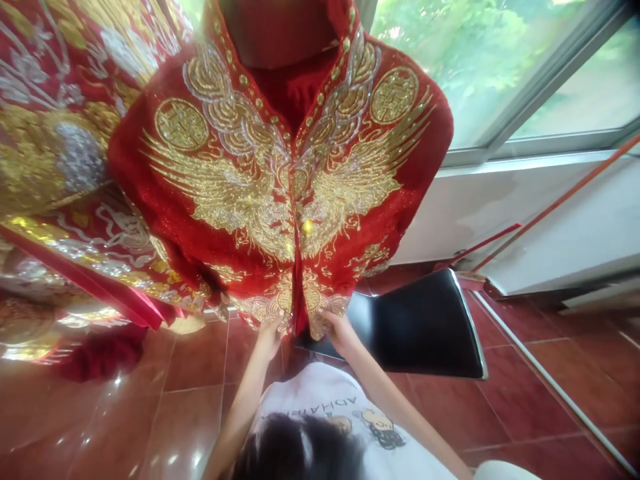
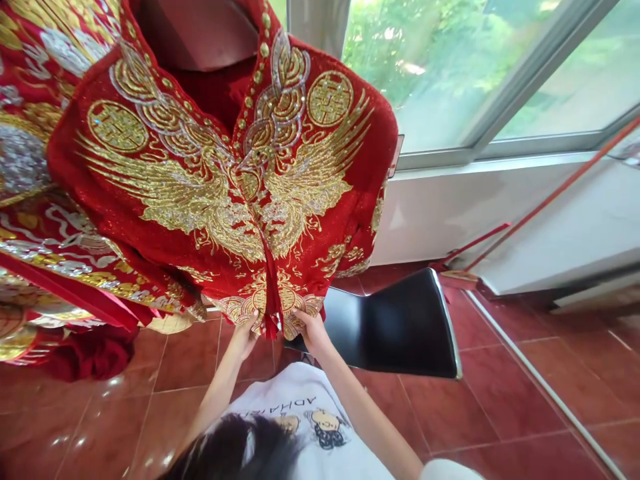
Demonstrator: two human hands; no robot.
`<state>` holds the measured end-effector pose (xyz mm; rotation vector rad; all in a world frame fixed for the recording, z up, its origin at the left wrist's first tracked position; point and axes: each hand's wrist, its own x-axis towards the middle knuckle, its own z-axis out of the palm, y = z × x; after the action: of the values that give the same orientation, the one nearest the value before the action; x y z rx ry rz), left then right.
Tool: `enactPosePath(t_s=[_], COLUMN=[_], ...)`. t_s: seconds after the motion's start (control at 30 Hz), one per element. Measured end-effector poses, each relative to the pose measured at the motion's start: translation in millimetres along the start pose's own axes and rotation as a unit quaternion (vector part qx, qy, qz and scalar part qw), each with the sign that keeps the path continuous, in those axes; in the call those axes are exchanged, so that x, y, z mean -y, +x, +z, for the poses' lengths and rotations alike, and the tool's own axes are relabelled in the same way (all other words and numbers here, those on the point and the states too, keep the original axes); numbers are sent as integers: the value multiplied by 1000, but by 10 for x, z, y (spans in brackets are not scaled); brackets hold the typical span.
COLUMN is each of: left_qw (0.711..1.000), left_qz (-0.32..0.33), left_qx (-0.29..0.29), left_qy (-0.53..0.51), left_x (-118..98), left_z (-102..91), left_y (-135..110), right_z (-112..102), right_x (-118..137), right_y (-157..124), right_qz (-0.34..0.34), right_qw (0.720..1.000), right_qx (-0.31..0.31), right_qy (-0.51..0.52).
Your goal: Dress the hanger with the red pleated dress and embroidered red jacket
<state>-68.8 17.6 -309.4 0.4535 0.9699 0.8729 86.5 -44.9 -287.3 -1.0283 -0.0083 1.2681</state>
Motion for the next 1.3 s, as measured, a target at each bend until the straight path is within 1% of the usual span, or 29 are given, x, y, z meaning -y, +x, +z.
enactPosePath(t_s=[0.1, 0.27, 0.33, 0.47, 0.57, 0.63, 0.77, 0.93, 1.07, 1.3], left_qw=[1000, 1000, 1000, 999, 999, 999, 999, 998, 997, 996], left_qz=[-2, 11, 11, 15, 35, 35, 14, 64, 83, 77], left_qx=[-11, -18, -21, -23, -8, -9, -20, -15, 3, -22], left_qy=[-3, -10, -11, -17, -19, -5, 22, -6, -1, 42], left_x=[22, 15, -3, -15, 15, 45, 93, 122, 144, 194], left_z=[122, 264, 292, 325, 321, 305, 293, 354, 369, 305], left_y=[-29, -128, -172, -236, -262, -272, -290, -327, -341, -284], right_z=[81, 185, 194, 169, 154, 150, 141, 154, 196, 238], right_x=[-45, -95, -95, -80, -53, -26, 22, 17, -9, -2], right_y=[-92, -177, -193, -200, -195, -190, -187, -213, -248, -280], right_qz=[-7, -42, -41, -35, -38, -40, -35, -34, -35, -20], right_qw=[1000, 996, 995, 996, 993, 991, 992, 994, 997, 998], right_qx=[18, 80, 87, 79, 101, 116, 100, 90, 70, 55], right_qy=[4, -26, -37, -36, -40, -52, -71, -41, -26, -24])
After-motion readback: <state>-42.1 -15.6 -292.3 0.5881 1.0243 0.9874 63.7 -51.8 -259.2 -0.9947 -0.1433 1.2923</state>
